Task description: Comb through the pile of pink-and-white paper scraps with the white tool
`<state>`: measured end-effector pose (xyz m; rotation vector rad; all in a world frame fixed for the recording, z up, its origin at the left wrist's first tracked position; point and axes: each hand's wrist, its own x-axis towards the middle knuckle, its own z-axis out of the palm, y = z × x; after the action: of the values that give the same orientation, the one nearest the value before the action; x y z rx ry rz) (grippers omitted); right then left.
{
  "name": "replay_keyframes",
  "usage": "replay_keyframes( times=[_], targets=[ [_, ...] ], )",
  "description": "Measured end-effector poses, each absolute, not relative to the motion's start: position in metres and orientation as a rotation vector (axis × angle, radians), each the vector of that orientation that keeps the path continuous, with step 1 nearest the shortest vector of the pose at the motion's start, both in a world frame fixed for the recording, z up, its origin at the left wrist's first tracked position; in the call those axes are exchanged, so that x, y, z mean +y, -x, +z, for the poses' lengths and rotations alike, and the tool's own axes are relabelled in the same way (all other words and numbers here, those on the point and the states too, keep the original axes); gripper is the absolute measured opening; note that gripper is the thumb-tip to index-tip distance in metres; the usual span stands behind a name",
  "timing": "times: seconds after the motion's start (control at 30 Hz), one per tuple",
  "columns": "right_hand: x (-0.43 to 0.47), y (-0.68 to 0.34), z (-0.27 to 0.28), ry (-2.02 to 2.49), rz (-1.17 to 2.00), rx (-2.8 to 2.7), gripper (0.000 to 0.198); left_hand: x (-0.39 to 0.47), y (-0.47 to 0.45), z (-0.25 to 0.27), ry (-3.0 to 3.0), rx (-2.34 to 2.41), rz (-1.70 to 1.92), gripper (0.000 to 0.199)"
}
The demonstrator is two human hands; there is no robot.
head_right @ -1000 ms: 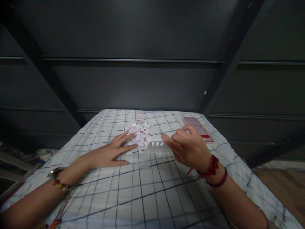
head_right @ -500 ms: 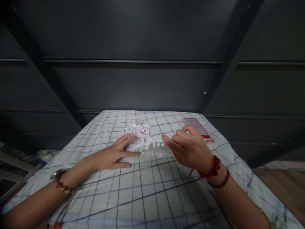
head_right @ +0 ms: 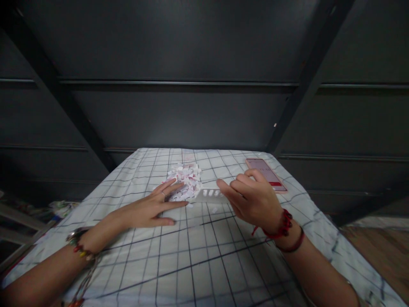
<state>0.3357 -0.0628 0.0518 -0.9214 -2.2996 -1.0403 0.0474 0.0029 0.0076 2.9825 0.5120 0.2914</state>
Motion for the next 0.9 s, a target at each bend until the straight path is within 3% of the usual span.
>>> replay_keyframes(
  times=[0.57, 0.77, 0.9],
  targets=[
    [-0.066, -0.342, 0.056, 0.88, -0.975, -2.355, 0.02, 0.002, -0.048, 0.01, -2.975, 0.52, 0.247, 0.043],
    [-0.068, -0.344, 0.055, 0.805, -0.773, -2.323, 0.022, 0.002, -0.048, 0.008, -3.002, 0.501, 0.265, 0.044],
    [-0.067, -0.345, 0.055, 0.819, -0.81, -2.303, 0.023, 0.003, -0.048, 0.009, -3.011, 0.506, 0.279, 0.05]
  ],
)
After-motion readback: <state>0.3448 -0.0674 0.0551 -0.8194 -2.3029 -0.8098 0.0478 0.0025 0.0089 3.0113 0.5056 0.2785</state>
